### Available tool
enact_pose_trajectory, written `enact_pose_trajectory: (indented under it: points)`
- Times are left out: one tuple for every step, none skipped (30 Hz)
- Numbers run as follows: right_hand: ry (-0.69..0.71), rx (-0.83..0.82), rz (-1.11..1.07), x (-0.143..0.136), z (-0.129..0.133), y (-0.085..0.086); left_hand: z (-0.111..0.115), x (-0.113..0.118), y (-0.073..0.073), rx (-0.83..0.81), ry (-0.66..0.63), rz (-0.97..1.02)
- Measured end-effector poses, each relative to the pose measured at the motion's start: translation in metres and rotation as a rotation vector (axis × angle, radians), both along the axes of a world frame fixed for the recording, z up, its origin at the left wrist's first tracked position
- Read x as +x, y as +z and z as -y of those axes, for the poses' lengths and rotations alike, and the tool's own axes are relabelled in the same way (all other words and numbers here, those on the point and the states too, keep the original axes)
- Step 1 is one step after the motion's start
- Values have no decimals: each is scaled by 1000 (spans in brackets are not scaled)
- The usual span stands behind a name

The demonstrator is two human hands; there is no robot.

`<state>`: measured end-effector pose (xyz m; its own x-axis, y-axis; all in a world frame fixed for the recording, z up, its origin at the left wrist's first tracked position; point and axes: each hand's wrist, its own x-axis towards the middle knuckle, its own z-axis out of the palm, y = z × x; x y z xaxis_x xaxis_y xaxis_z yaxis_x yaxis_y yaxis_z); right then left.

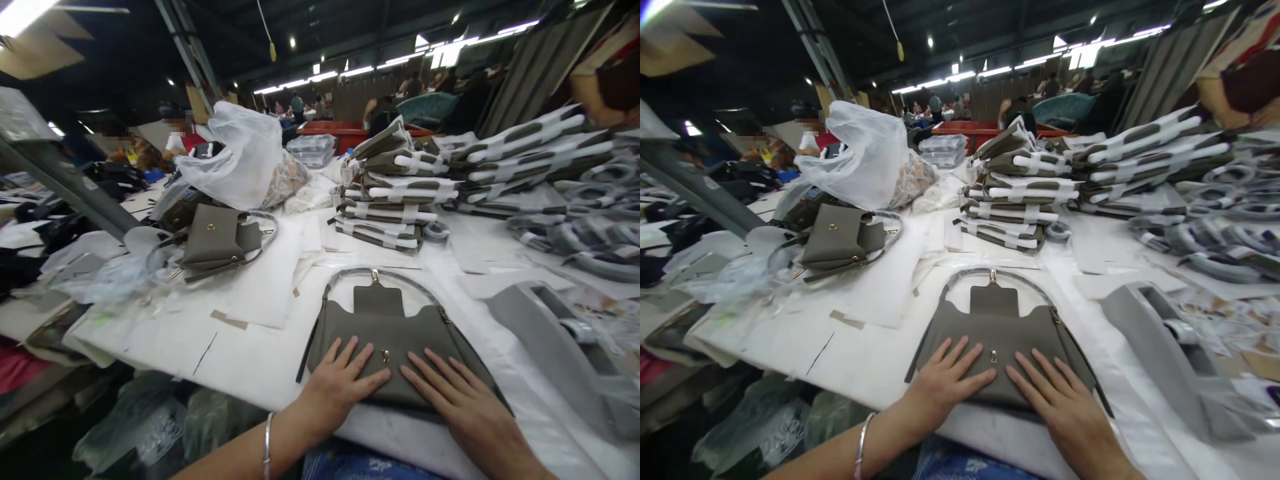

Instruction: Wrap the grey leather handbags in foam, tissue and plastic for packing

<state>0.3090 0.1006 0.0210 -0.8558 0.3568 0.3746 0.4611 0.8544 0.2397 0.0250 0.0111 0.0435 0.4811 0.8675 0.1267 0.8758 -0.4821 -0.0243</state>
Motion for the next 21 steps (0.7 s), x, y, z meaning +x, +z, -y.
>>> enact_pose_trajectory:
  points:
    - [5, -7, -9, 2, 3, -8, 2, 1, -3, -16, 4, 20]
    - [2, -22, -18, 5, 7, -13, 4, 3, -6, -40, 8, 47]
    - [-3, -41, -24, 8, 10, -16, 6, 5, -7, -68, 10, 75]
    - [0, -61, -33, 11, 12, -16, 8, 7, -9, -89, 13, 102]
    - [14, -85, -42, 13, 13, -12, 9, 9, -11, -99, 17, 125]
    - [39, -118, -58, 13, 12, -6, 10, 10, -13, -99, 21, 140]
    - [63, -173, -77, 12, 9, 4, 11, 11, -14, -91, 25, 149]
    - [80, -254, -107, 7, 3, 15, 11, 12, -15, -78, 34, 154]
    - [86, -361, -146, -2, -4, 29, 11, 12, -15, -69, 38, 157]
    - [81, -488, -192, -16, -12, 43, 11, 12, -13, -61, 39, 159]
    - [67, -628, -246, -35, -22, 58, 12, 11, -11, -56, 39, 160]
    - [60, -773, -293, -58, -32, 71, 13, 10, -8, -53, 40, 161]
    - [80, -898, -334, -85, -43, 82, 14, 10, -4, -47, 42, 161]
    - [88, -1038, -373, -115, -54, 90, 15, 9, 0, -39, 44, 159]
    - [63, -1210, -424, -147, -64, 95, 16, 8, 2, -24, 46, 155]
    - [2, -1424, -448, -179, -75, 96, 16, 7, 3, -2, 46, 148]
    - [-43, -1492, -463, -210, -84, 93, 17, 6, 2, 26, 45, 135]
    - [-81, -1526, -482, -238, -93, 88, 17, 5, -1, 63, 38, 119]
    - [-131, -1558, -503, -264, -102, 82, 16, 4, -6, 111, 28, 99]
    - [-188, -1588, -515, -286, -109, 74, 14, 4, -13, 169, 20, 75]
    - [-242, -1611, -522, -305, -116, 66, 12, 3, -21, 242, 14, 47]
